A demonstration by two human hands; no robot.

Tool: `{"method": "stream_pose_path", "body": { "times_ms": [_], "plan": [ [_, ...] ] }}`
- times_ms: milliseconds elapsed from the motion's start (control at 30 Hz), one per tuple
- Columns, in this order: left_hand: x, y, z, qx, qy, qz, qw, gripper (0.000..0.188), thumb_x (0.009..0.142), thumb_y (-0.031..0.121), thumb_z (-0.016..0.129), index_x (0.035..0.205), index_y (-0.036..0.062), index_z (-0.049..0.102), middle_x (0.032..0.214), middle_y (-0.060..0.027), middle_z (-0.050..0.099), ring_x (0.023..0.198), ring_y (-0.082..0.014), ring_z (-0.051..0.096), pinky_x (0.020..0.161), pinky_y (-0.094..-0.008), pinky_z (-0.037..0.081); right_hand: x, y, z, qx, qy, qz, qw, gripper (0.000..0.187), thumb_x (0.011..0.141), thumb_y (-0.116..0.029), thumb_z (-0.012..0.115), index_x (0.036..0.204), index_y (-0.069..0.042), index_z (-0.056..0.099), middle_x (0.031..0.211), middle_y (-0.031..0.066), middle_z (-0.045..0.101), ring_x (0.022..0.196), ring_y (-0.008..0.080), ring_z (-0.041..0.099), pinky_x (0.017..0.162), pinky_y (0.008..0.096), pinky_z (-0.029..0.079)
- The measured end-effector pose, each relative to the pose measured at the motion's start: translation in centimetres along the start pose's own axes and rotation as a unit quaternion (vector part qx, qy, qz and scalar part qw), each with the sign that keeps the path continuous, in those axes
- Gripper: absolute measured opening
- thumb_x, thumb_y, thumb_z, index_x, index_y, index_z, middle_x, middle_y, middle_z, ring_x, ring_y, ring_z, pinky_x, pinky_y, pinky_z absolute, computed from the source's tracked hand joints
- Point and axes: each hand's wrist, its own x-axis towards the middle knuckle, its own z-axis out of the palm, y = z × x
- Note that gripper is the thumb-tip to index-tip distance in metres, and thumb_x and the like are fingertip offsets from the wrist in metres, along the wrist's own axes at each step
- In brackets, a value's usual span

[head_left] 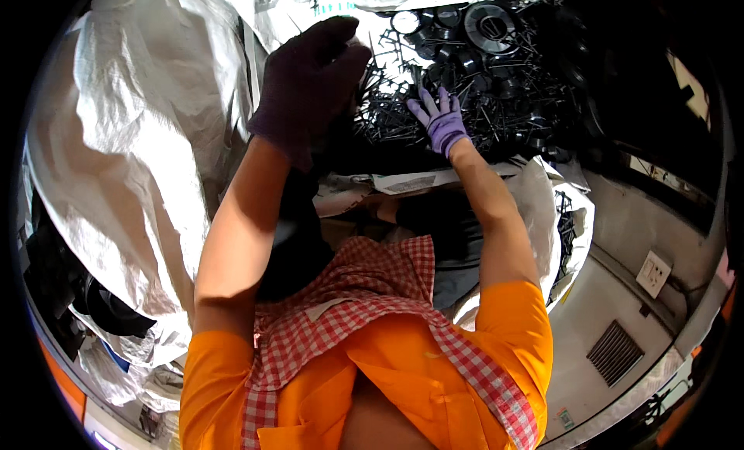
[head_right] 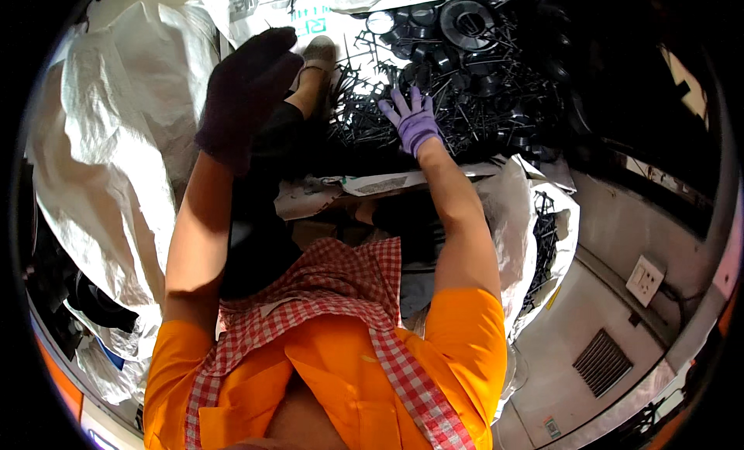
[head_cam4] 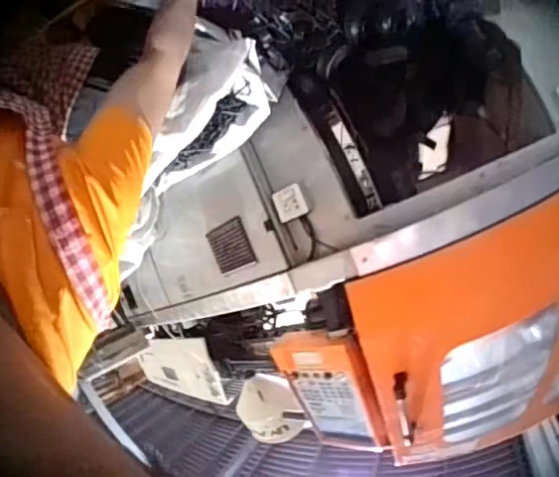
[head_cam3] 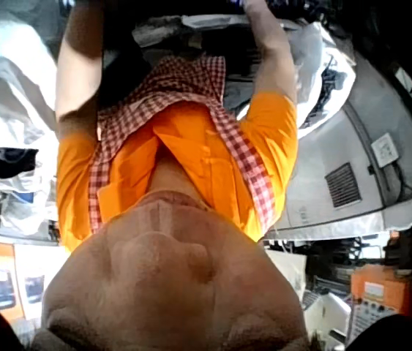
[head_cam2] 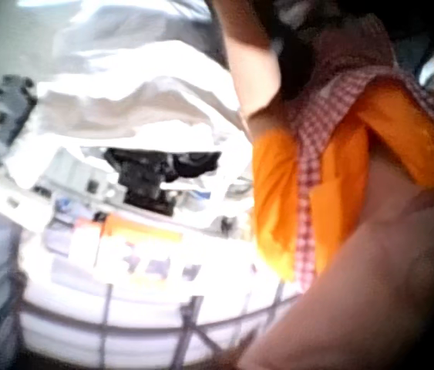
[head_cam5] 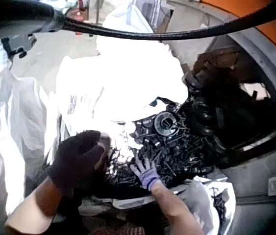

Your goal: The person picks black plastic circular components and black coiled cords from large white storage bags and places them into a container.

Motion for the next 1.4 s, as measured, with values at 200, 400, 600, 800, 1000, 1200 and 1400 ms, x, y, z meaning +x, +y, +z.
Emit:
{"method": "stream_pose_path", "body": {
  "times_ms": [200,400,600,800,1000,1200,1400],
  "plan": [
    [0.6,-0.8,-1.2,0.236,-0.003,0.109,0.966,0.033,0.081,0.025,0.064,0.107,0.0039,0.063,0.096,-0.0173,0.066,0.088,-0.0321,0.065,0.077,-0.0382,0.052,6.7,0.7,-2.3,0.018,-0.099,-0.045,0.994,0.105,0.071,-0.031,0.073,0.148,-0.034,0.001,0.156,0.0044,0.003,0.134,0.0478,0.022,0.102,0.0618,0.030],
    [0.8,0.1,-0.9,0.258,-0.032,0.091,0.961,0.036,0.081,0.018,0.069,0.112,0.0022,0.062,0.094,-0.0160,0.068,0.089,-0.0231,0.067,0.073,-0.0335,0.054,8.1,-0.1,-1.1,0.038,-0.185,-0.044,0.981,0.111,0.067,-0.036,0.077,0.147,-0.035,0.000,0.156,0.0056,0.001,0.136,0.0466,0.021,0.102,0.0597,0.030],
    [0.2,-0.2,-1.0,0.271,-0.017,0.118,0.955,0.034,0.081,0.019,0.068,0.110,0.0050,0.062,0.097,-0.0176,0.066,0.086,-0.0286,0.067,0.073,-0.0342,0.053,10.2,-0.3,2.0,0.007,-0.109,-0.135,0.985,0.110,0.064,-0.041,0.076,0.148,-0.014,0.009,0.147,0.0176,0.030,0.131,0.0344,0.037,0.105,0.0373,0.031],
    [0.7,0.2,-0.3,0.294,-0.044,0.116,0.948,0.035,0.081,0.021,0.068,0.112,0.0057,0.061,0.100,-0.0160,0.066,0.087,-0.0307,0.066,0.074,-0.0357,0.053,9.2,0.1,5.9,0.087,-0.101,-0.041,0.990,0.066,0.074,-0.026,0.065,0.134,-0.014,0.038,0.143,0.0209,0.036,0.118,0.0349,0.052,0.099,0.0393,0.039],
    [0.2,-0.8,-1.0,0.299,-0.029,0.090,0.949,0.036,0.082,0.026,0.064,0.112,0.0056,0.060,0.104,-0.0168,0.064,0.093,-0.0334,0.064,0.080,-0.0401,0.052,7.9,-3.0,0.6,0.130,-0.180,0.069,0.973,0.040,0.086,-0.022,0.049,0.126,-0.015,0.049,0.125,0.0206,0.054,0.114,0.0310,0.056,0.088,0.0429,0.046],
    [0.3,-1.0,0.2,0.333,-0.051,0.108,0.935,0.036,0.084,0.030,0.062,0.111,0.0068,0.059,0.106,-0.0169,0.064,0.094,-0.0345,0.063,0.080,-0.0413,0.051,6.3,1.4,6.8,0.101,0.046,0.058,0.992,0.035,0.086,-0.023,0.047,0.118,-0.015,0.058,0.111,0.0164,0.063,0.100,0.0353,0.060,0.088,0.0417,0.047],
    [0.1,-1.3,0.9,0.277,-0.067,0.092,0.954,0.041,0.084,0.034,0.062,0.112,0.0047,0.060,0.110,-0.0168,0.063,0.102,-0.0323,0.060,0.086,-0.0374,0.048,2.6,7.0,0.2,0.210,0.139,0.104,0.962,0.026,0.077,-0.026,0.057,0.097,-0.014,0.067,0.095,0.0135,0.067,0.088,0.0324,0.064,0.077,0.0415,0.050]
  ]
}}
